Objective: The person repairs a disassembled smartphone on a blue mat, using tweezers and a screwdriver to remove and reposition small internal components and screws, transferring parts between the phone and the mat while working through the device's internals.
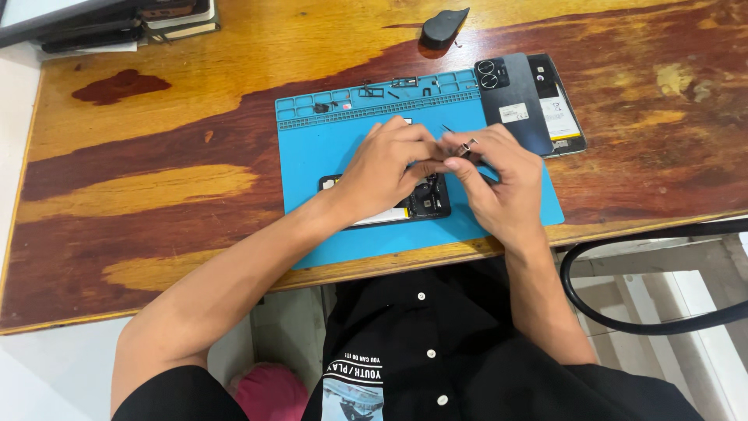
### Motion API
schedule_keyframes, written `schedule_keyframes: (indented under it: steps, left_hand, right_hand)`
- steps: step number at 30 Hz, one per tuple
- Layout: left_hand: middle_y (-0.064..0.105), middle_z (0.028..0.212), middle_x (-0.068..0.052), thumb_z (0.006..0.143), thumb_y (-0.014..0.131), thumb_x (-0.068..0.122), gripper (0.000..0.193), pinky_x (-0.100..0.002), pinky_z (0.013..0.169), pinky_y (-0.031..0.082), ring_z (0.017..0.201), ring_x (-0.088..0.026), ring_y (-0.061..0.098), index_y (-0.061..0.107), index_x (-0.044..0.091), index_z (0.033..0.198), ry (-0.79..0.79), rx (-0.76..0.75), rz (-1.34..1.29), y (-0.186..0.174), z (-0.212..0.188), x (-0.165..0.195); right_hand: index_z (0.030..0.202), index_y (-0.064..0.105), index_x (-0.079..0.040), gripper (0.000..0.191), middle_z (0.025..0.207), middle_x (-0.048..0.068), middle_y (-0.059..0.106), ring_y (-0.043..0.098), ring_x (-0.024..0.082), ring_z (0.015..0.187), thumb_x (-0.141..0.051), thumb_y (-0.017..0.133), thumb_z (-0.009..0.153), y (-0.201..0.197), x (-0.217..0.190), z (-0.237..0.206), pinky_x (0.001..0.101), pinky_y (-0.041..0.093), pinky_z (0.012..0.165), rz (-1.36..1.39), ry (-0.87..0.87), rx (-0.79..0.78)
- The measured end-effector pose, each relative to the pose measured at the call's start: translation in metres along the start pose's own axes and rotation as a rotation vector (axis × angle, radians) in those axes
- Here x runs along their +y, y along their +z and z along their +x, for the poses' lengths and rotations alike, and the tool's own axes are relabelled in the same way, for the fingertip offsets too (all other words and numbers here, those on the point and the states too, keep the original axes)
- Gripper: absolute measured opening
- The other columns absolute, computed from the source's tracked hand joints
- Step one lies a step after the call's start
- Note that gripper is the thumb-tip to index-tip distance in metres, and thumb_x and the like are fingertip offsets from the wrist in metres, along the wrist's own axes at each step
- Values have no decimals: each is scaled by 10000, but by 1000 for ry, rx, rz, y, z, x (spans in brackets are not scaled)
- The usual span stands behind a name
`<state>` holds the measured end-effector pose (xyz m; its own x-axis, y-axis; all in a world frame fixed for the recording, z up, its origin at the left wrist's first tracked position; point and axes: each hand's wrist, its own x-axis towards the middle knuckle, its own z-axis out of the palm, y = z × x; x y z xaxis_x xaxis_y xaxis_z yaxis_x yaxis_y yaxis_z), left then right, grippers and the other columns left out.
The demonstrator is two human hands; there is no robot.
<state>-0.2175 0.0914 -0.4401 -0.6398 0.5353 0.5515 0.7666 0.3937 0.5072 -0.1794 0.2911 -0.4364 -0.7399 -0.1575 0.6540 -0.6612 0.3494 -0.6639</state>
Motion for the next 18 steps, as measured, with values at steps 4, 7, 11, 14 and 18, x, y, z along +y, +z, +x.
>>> schedule_keyframes:
  steps: [4,7,11,14,18]
  left_hand:
    - [689,931,10,944,755,190,110,-393,800,421,829,-264,538,785,140,1037,-27,-6,-12,0,1,-1]
    - [682,951,-3,884,786,226,181,-393,782,422,848,-279,538,764,112,1023,27,-6,-41,-3,-1,-1]
    - [673,965,7,912,772,200,127,-389,802,428,873,-259,562,776,143,1026,15,30,7,-3,0,0]
    - [675,978,17,910,769,191,113,-379,814,439,881,-251,561,774,153,1016,17,11,-3,-4,1,0]
    - [668,959,3,875,796,219,155,-392,785,419,877,-265,562,764,125,994,23,-1,21,-4,0,2]
  right_hand:
    - [1047,713,24,101,1000,123,758,696,197,907,12,761,959,-1,0,1,294,567,828,31,-33,-31]
    - [984,647,-7,137,980,89,758,738,177,934,-13,785,989,1,1,2,296,589,862,89,12,58]
    - [1110,729,32,163,977,118,762,697,196,883,3,751,951,-2,1,0,294,558,810,-5,-32,-21]
    - [1070,716,7,66,1008,105,764,724,182,932,-4,730,1006,-1,3,0,280,583,848,129,4,0]
    - [1045,699,8,90,976,95,757,732,163,901,-20,762,988,0,1,1,268,582,825,126,70,54]
